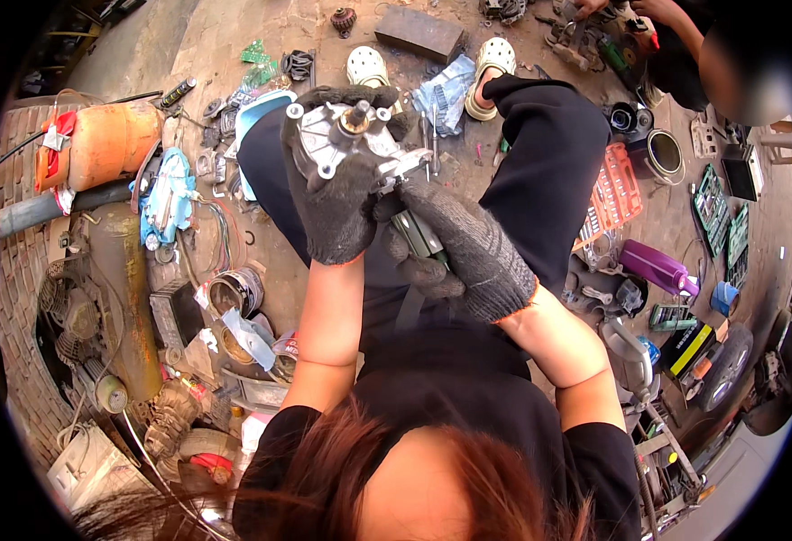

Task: The person sits on the ground and uses a hammer and screwdriver to disassemble and reassemble a small mechanical part. They repeatedly strike the part with the hammer and manipulate it with their hands.

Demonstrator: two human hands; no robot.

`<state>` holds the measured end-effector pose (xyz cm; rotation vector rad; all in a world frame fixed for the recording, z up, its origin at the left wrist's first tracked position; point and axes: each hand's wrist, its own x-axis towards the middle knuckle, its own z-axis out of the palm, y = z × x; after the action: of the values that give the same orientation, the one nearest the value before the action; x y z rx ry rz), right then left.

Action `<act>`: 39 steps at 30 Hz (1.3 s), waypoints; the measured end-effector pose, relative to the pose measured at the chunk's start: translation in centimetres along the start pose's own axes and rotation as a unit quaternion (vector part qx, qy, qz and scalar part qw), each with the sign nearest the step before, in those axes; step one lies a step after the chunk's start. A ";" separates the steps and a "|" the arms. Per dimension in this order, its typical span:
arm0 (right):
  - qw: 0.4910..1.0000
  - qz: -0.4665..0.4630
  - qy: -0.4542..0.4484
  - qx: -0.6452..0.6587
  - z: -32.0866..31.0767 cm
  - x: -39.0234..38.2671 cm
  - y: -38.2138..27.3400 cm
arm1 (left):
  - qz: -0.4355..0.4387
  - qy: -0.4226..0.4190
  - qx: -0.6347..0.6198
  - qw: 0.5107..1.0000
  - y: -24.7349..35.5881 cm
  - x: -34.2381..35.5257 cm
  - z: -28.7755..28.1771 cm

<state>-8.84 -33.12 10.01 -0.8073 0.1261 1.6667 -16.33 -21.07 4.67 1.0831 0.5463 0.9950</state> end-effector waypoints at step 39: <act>0.843 -0.256 0.107 -0.461 -0.9 2.7 0.4 | -0.094 -0.049 -0.034 0.994 0.6 2.0 -0.3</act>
<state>-8.91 -31.52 7.66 -1.5821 -0.7433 1.0547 -15.79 -19.12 5.26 0.9944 0.5218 0.7864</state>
